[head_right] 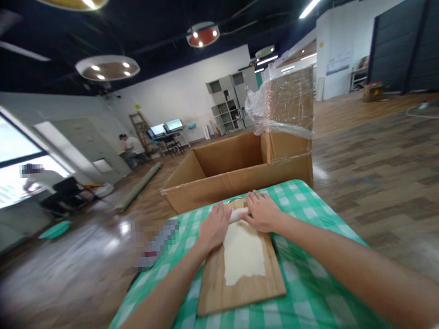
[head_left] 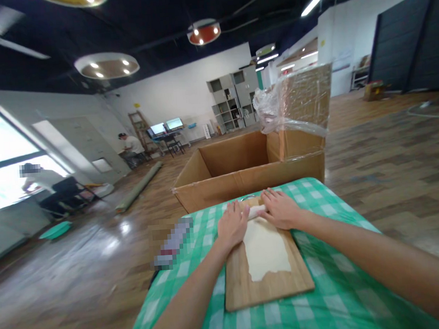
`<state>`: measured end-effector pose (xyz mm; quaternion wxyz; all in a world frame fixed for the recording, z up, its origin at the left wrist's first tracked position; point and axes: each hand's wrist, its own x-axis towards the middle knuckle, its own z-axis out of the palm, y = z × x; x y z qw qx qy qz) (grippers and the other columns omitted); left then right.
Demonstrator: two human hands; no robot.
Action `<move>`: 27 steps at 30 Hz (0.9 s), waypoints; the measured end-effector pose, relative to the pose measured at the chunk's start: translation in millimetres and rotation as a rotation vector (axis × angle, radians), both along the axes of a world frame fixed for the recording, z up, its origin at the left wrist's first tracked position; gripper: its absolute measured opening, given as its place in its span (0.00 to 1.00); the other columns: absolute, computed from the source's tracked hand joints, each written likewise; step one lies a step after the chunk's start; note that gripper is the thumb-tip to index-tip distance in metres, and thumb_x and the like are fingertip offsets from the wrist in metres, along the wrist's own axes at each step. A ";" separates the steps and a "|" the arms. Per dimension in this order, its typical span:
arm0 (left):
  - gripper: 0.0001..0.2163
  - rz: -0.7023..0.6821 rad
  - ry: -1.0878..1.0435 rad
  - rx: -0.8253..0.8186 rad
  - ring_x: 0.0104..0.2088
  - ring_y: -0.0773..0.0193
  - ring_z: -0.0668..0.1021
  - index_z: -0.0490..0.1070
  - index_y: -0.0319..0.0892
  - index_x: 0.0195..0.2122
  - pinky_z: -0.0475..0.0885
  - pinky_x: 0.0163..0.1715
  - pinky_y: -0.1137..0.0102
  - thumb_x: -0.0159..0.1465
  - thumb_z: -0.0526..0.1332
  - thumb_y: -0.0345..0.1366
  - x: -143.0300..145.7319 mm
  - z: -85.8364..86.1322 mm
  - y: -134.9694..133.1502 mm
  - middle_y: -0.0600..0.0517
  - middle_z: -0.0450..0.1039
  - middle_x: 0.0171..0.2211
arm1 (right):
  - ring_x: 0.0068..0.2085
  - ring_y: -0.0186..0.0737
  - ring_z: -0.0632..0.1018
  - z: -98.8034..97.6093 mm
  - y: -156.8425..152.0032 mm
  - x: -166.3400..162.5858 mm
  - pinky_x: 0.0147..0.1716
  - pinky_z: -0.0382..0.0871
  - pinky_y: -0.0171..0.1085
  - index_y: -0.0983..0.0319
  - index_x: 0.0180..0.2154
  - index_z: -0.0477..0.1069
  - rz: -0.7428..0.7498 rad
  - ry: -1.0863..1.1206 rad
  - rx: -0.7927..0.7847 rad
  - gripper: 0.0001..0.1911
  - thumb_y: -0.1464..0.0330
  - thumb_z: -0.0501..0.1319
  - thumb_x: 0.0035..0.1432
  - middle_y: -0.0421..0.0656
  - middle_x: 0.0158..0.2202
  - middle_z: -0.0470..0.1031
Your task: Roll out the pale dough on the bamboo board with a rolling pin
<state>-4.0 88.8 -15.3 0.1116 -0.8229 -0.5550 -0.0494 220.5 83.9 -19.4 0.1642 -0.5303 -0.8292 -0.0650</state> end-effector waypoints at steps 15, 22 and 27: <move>0.32 0.058 -0.155 0.005 0.69 0.46 0.66 0.58 0.29 0.69 0.64 0.66 0.54 0.77 0.39 0.50 0.3 -6.8 -27.4 0.30 0.59 0.70 | 0.71 0.59 0.62 3.7 -22.5 14.9 0.69 0.53 0.53 0.72 0.68 0.61 0.148 0.046 0.002 0.44 0.43 0.45 0.71 0.61 0.69 0.63; 0.25 0.015 -0.036 -0.177 0.70 0.50 0.66 0.57 0.43 0.70 0.63 0.65 0.54 0.78 0.36 0.43 -9.9 3.3 61.9 0.38 0.63 0.69 | 0.71 0.59 0.62 12.6 57.2 -5.8 0.67 0.57 0.52 0.69 0.65 0.68 0.016 -0.015 -0.193 0.45 0.44 0.35 0.72 0.59 0.69 0.64; 0.28 0.050 -0.050 -0.173 0.66 0.48 0.70 0.56 0.41 0.71 0.67 0.61 0.53 0.78 0.33 0.45 -10.2 -1.2 79.2 0.35 0.65 0.67 | 0.69 0.60 0.66 11.0 69.5 -9.7 0.64 0.60 0.54 0.64 0.60 0.75 -0.028 -0.013 -0.198 0.44 0.42 0.36 0.71 0.57 0.66 0.69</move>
